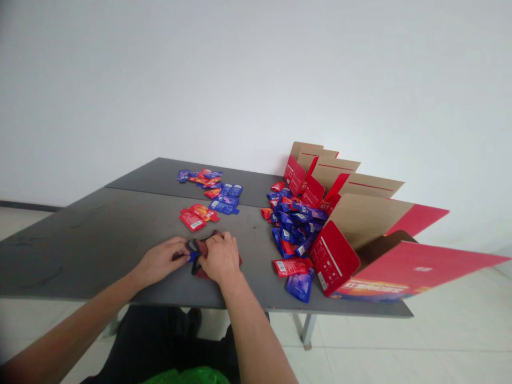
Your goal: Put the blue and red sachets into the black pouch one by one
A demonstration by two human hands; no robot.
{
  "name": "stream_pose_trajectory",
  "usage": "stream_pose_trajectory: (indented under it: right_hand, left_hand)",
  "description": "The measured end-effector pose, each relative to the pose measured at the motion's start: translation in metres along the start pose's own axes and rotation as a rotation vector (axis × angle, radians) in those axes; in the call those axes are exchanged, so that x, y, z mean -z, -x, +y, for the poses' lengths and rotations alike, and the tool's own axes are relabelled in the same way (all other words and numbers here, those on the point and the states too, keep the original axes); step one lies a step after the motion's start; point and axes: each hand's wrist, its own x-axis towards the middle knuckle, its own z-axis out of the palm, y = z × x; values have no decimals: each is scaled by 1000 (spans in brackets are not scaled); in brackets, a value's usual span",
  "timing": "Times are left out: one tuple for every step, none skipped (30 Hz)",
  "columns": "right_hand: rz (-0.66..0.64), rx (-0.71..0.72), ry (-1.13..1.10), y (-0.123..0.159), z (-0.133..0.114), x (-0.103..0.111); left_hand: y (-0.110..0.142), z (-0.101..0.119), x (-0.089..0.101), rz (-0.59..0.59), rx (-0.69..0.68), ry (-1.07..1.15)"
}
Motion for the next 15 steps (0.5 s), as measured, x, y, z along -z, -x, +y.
stream_pose_trajectory:
  right_hand:
    - [-1,13,-14,2,2,-2]
    - [-6,27,-25,3,4,-3]
    - [-12,38,-35,3,6,-3]
    - [-15,44,-42,4,9,-2]
    - [-13,40,-45,5,12,-1]
    - [-7,25,-46,6,17,1]
    - [-1,-1,-46,8,22,3]
    - [2,-33,-47,10,28,5]
    - [2,-64,-53,12,34,7]
    - [-3,-90,-65,14,40,9]
    - [-11,-110,-82,16,44,10]
    - [-16,-127,-100,18,48,11]
    - [-12,-149,-113,19,50,11]
    - [2,-178,-119,20,50,10]
    - [21,-213,-119,21,49,8]
  left_hand:
    - [-3,1,-2,-1,-1,-7]
    - [-6,3,-4,-3,-4,-13]
    - [-10,6,-7,-4,-8,-14]
    - [-13,10,-9,-6,-15,-13]
    - [-15,14,-12,-10,-26,-10]
    - [-17,18,-14,-15,-41,-6]
    - [-17,21,-15,-16,-60,-1]
    - [-17,24,-17,-17,-86,9]
    - [-16,26,-17,-18,-113,21]
    - [-14,26,-17,-20,-136,35]
    - [-13,27,-17,-20,-148,49]
    - [-12,26,-17,-23,-150,59]
    - [-11,26,-16,-28,-145,66]
    - [-11,26,-16,-32,-138,70]
    - [-11,26,-16,-34,-133,73]
